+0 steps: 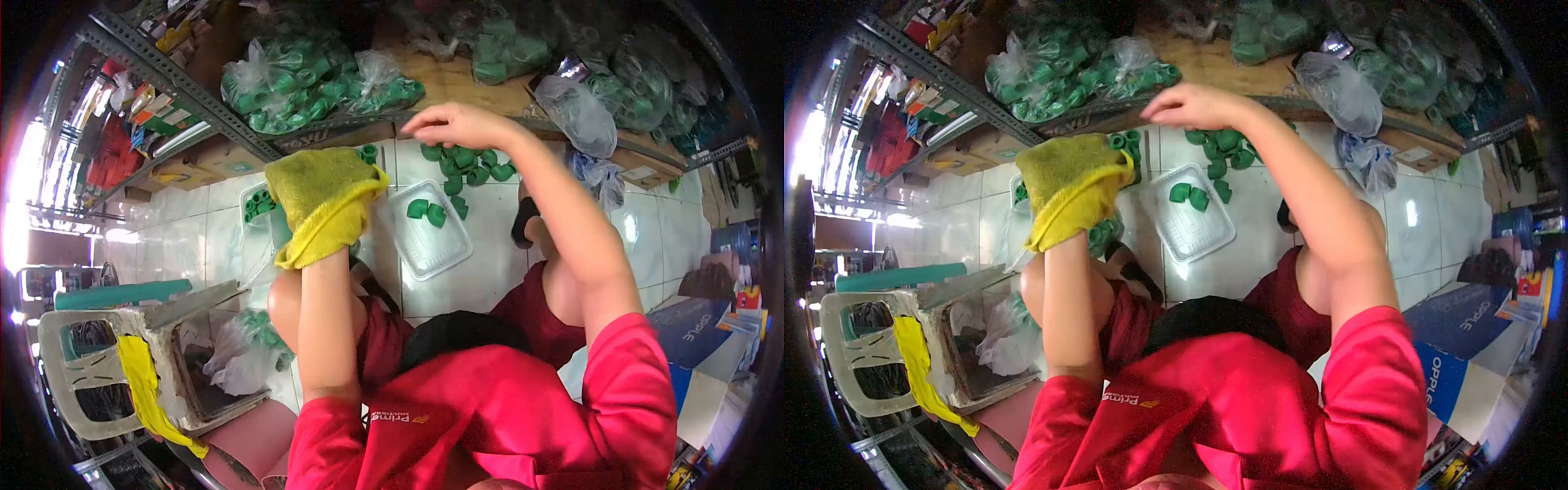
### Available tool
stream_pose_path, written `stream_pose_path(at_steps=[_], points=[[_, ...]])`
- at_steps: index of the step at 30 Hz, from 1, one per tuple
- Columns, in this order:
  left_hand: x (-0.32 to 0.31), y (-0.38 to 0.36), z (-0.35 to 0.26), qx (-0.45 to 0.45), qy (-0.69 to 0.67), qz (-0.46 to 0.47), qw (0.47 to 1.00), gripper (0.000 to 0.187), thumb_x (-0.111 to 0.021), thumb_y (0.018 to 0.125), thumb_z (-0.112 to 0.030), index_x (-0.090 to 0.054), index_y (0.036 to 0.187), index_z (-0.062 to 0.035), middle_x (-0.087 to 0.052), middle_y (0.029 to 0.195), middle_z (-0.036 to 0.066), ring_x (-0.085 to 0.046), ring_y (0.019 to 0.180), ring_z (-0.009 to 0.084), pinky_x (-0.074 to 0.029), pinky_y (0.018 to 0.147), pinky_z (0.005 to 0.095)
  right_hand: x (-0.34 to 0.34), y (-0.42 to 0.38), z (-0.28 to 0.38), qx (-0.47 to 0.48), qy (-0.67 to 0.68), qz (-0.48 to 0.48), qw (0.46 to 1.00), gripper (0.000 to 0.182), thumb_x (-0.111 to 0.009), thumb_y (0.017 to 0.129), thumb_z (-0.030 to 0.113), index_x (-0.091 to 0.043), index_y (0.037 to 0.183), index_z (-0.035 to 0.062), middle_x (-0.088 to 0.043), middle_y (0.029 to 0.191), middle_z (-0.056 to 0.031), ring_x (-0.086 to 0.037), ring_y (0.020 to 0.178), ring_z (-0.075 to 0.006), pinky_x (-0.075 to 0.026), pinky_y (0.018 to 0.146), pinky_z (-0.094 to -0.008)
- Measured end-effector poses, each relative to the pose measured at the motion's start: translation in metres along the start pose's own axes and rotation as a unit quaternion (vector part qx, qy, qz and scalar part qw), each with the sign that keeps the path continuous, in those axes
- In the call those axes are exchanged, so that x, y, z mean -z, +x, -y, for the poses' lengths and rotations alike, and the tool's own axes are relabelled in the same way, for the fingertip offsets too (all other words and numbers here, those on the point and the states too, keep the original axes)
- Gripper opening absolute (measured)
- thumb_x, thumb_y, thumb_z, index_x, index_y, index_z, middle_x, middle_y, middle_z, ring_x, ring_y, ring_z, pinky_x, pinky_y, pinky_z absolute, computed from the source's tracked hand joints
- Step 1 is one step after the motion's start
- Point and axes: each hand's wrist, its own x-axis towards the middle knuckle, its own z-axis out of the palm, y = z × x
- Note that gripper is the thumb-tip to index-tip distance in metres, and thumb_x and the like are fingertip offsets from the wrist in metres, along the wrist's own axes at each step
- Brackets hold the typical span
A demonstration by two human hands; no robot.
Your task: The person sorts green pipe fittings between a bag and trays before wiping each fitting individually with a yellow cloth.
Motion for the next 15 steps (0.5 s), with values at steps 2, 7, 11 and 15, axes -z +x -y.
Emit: stream_pose_path(at_steps=[2, 7, 11, 15], points=[[0.003, -0.014, -0.005, 0.01, 0.034, 0.017, 0.999, 0.063, -0.054, 0.076, -0.052, -0.043, 0.12, -0.009, -0.049, 0.117, 0.012, -0.047, 0.107, 0.0272, -0.036, 0.094, 0.0432, -0.013, 0.028, -0.115, -0.176, -0.017, -0.068, 0.982, 0.029, -0.052, 0.085, 0.033, -0.061, 0.099, 0.0098, -0.061, 0.079, -0.0049, -0.056, 0.067, -0.0129, -0.046, 0.055, -0.0296], [-0.001, -0.017, 0.004, 0.023, 0.111, 0.07, 0.991, 0.063, -0.055, 0.074, -0.052, -0.043, 0.119, -0.0092, -0.05, 0.116, 0.012, -0.047, 0.106, 0.0274, -0.036, 0.094, 0.0427, -0.16, -0.019, -0.373, -0.433, 0.062, -0.219, 0.873, 0.016, -0.055, 0.077, 0.018, -0.063, 0.072, 0.0047, -0.055, 0.054, -0.013, -0.053, 0.042, -0.0276, -0.037, 0.034, -0.0449], [-0.003, -0.159, -0.068, 0.038, 0.186, 0.1, 0.977, 0.064, -0.056, 0.073, -0.052, -0.044, 0.119, -0.0094, -0.05, 0.115, 0.012, -0.047, 0.106, 0.0275, -0.036, 0.093, 0.0423, -0.203, -0.041, -0.339, -0.47, 0.012, -0.165, 0.867, 0.032, -0.061, 0.074, 0.016, -0.059, 0.101, 0.0002, -0.062, 0.084, -0.0187, -0.06, 0.067, -0.0309, -0.048, 0.053, -0.04], [0.02, -0.169, -0.06, 0.046, 0.253, 0.134, 0.957, 0.064, -0.056, 0.071, -0.052, -0.044, 0.118, -0.0095, -0.05, 0.114, 0.012, -0.047, 0.105, 0.0276, -0.036, 0.093, 0.042, -0.222, -0.032, -0.352, -0.437, 0.156, -0.334, 0.82, 0.059, -0.063, 0.075, 0.023, -0.041, 0.126, 0.0026, -0.056, 0.108, -0.0197, -0.059, 0.087, -0.0311, -0.048, 0.072, -0.0356]])
